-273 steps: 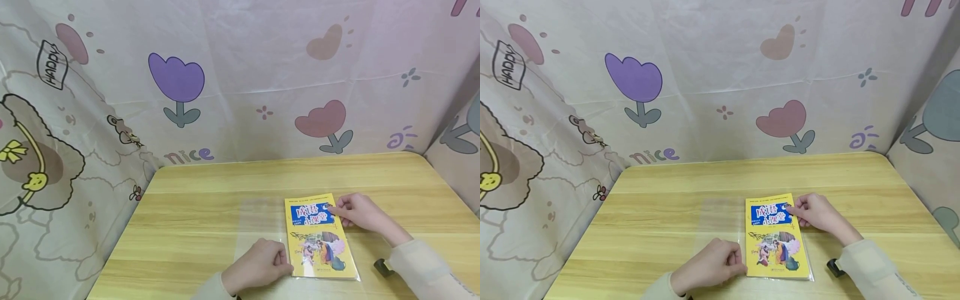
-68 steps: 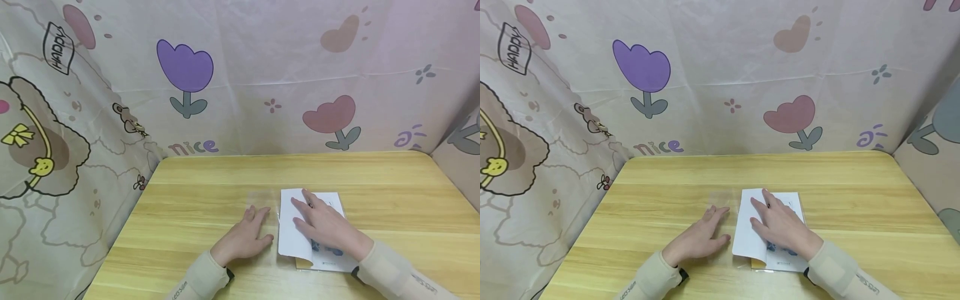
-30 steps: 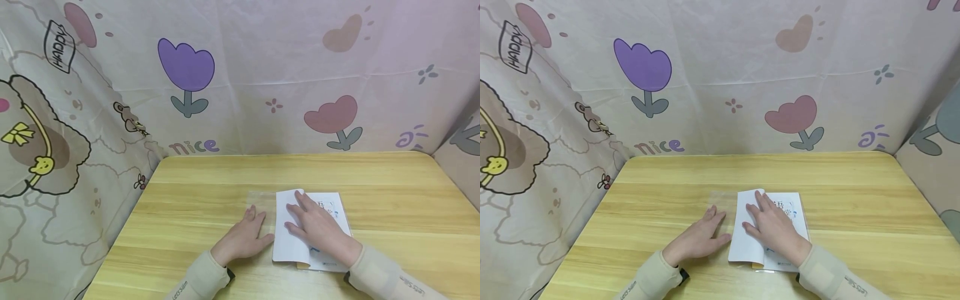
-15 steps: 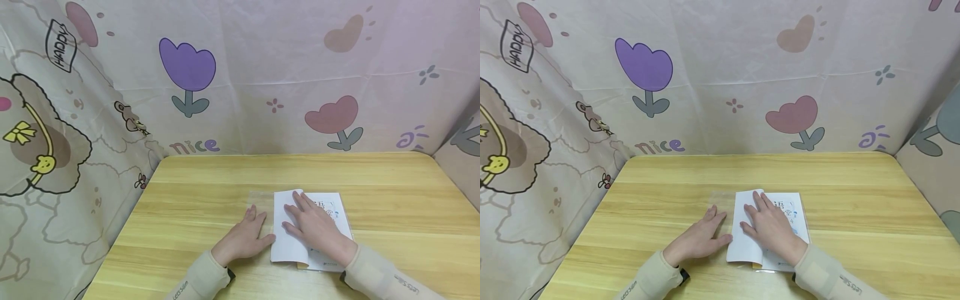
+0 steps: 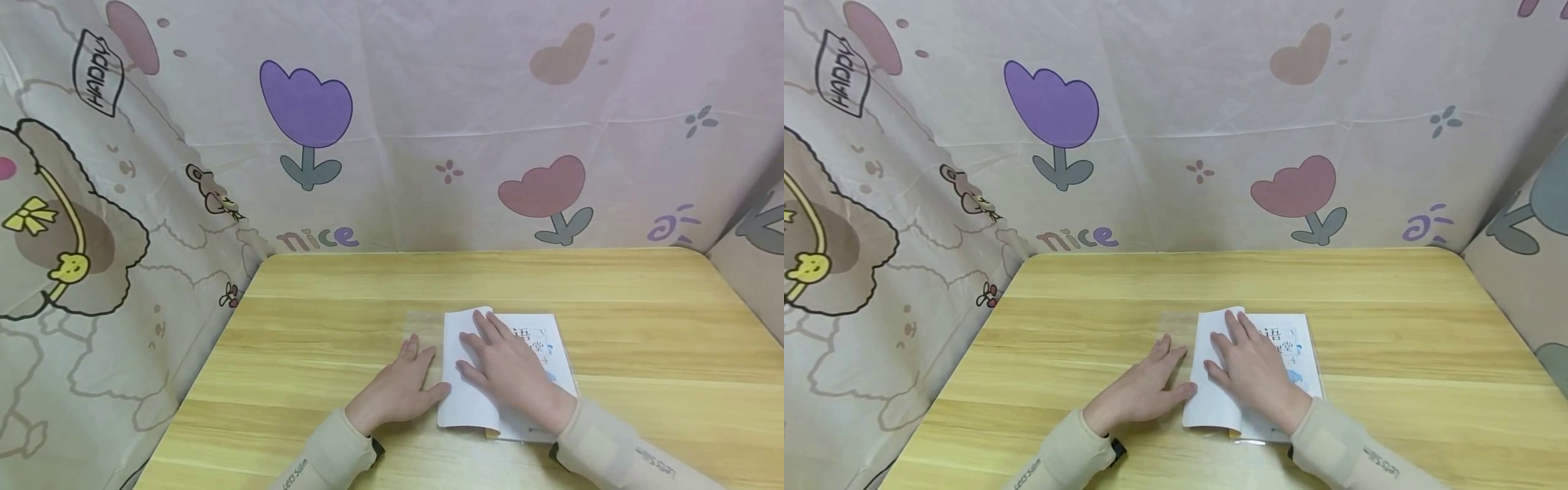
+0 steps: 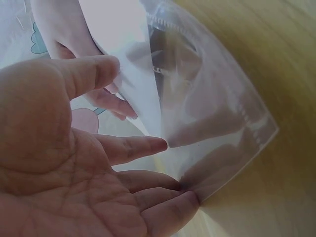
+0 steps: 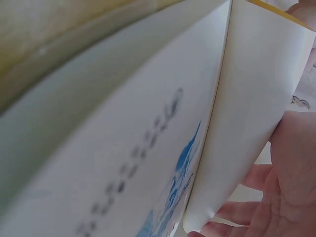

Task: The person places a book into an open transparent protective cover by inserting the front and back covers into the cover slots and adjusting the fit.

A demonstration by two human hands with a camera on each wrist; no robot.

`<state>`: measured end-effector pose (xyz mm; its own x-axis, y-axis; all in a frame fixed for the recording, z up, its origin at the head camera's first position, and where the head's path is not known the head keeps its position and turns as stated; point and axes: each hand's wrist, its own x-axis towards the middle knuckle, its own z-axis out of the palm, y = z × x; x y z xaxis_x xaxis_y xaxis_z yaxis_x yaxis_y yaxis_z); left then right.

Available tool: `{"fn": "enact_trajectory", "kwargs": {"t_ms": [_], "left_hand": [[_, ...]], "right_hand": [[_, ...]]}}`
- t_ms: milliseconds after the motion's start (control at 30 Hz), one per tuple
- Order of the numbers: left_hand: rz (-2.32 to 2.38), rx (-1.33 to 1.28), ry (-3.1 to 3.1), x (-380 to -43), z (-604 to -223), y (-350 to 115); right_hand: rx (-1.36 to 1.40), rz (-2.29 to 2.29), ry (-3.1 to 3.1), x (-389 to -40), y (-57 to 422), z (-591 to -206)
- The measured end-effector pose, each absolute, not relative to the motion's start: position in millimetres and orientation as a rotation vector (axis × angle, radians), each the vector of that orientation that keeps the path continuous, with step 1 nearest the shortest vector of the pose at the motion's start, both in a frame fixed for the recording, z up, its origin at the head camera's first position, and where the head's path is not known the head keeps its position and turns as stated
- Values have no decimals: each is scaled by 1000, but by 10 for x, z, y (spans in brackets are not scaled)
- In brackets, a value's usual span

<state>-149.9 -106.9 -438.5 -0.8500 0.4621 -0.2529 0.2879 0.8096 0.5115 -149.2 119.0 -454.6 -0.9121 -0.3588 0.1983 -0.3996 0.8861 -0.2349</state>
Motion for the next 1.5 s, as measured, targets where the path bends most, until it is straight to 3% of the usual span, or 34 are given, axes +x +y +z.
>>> {"fn": "enact_trajectory", "kwargs": {"t_ms": [667, 900, 1500], "left_hand": [[559, 626, 2676, -1465, -4394, -1116], [573, 627, 2691, -1467, -4368, -1123], [652, 686, 2650, -1577, -4425, -1316]], "right_hand": [[661, 565, -2892, -1494, 1033, -4541], [712, 846, -3034, -1497, 1210, -4438], [941, 1015, -3117, -1547, 1670, -4360]]}}
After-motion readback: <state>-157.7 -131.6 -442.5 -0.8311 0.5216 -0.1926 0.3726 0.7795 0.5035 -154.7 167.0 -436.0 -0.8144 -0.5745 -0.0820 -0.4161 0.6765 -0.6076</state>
